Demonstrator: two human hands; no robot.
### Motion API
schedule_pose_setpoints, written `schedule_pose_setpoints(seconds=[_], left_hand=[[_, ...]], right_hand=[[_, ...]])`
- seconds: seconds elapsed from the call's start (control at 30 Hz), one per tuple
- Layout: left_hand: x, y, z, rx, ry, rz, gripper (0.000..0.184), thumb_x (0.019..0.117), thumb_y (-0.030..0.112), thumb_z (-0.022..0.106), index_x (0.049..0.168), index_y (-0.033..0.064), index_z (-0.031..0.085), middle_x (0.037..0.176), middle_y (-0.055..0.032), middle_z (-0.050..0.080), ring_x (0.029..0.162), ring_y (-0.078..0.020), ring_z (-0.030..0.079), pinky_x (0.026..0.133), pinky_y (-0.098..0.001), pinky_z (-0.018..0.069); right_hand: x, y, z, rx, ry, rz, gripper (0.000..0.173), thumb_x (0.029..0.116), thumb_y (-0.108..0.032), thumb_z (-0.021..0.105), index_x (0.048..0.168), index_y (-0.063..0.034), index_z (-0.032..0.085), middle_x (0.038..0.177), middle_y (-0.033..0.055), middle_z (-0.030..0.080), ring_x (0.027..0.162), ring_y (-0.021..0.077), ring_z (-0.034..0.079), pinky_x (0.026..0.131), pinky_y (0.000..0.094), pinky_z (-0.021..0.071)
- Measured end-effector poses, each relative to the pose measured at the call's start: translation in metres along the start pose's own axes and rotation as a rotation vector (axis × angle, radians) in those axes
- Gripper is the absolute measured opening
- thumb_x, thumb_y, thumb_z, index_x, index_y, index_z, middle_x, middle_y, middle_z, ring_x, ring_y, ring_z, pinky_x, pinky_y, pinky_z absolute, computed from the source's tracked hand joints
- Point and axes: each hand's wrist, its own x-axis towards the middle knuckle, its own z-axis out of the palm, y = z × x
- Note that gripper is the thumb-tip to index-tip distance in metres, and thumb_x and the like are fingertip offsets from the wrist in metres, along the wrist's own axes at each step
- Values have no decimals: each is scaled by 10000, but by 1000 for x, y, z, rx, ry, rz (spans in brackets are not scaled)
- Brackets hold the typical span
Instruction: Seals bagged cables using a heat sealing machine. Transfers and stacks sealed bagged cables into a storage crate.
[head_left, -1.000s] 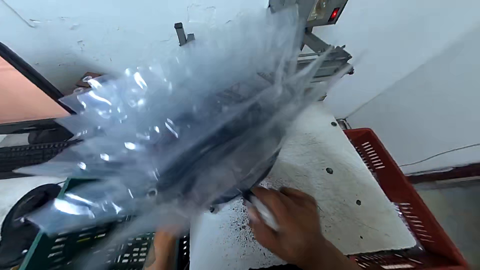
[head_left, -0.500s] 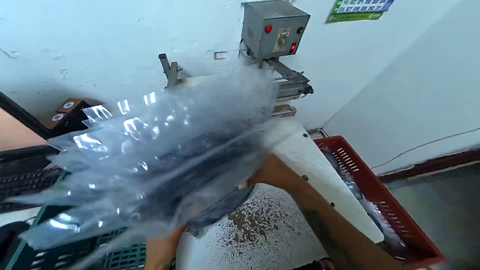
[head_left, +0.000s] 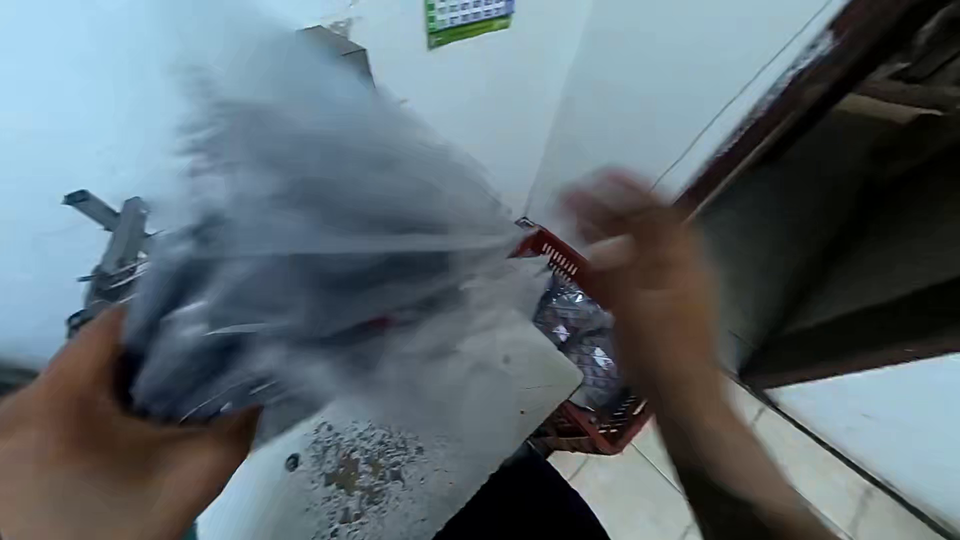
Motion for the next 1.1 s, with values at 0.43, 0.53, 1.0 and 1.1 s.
schedule_pose_setpoints(seconds=[0.43,0.53,1.0,1.1], left_hand=[[133,259,217,-19,-407,1168,531,732,298,896,1188,120,690,1010,-72,726,1082,-293,651,1156,-601,243],[109,234,240,-131,-509,980,735,815,306,855,1455,152,530,1397,-100,605,1383,-318,488,1193,-608,244],[-18,122,289,-445,-538,527,249,1027,370,547,1138,238,727,1192,88,709,1219,-124,592,1071,-432,416],[-17,122,288,-449,-552,514,233,1030,368,540,1126,244,712,1193,93,709,1230,-115,584,1080,-422,394]], right_hand=[[9,79,-129,-1231,-130,35,659,714,-235,817,1282,11,592,1012,233,667,880,448,671,680,618,514],[-18,144,-153,-1157,-56,317,620,739,-229,861,1243,38,618,1042,271,690,886,484,687,712,688,523],[-105,359,-133,-1009,-376,812,567,794,-156,839,1276,53,624,1190,286,661,1053,473,664,862,656,526],[-125,381,-138,-984,-335,799,634,767,-120,859,1322,43,599,1235,290,644,1096,475,650,876,655,527]])
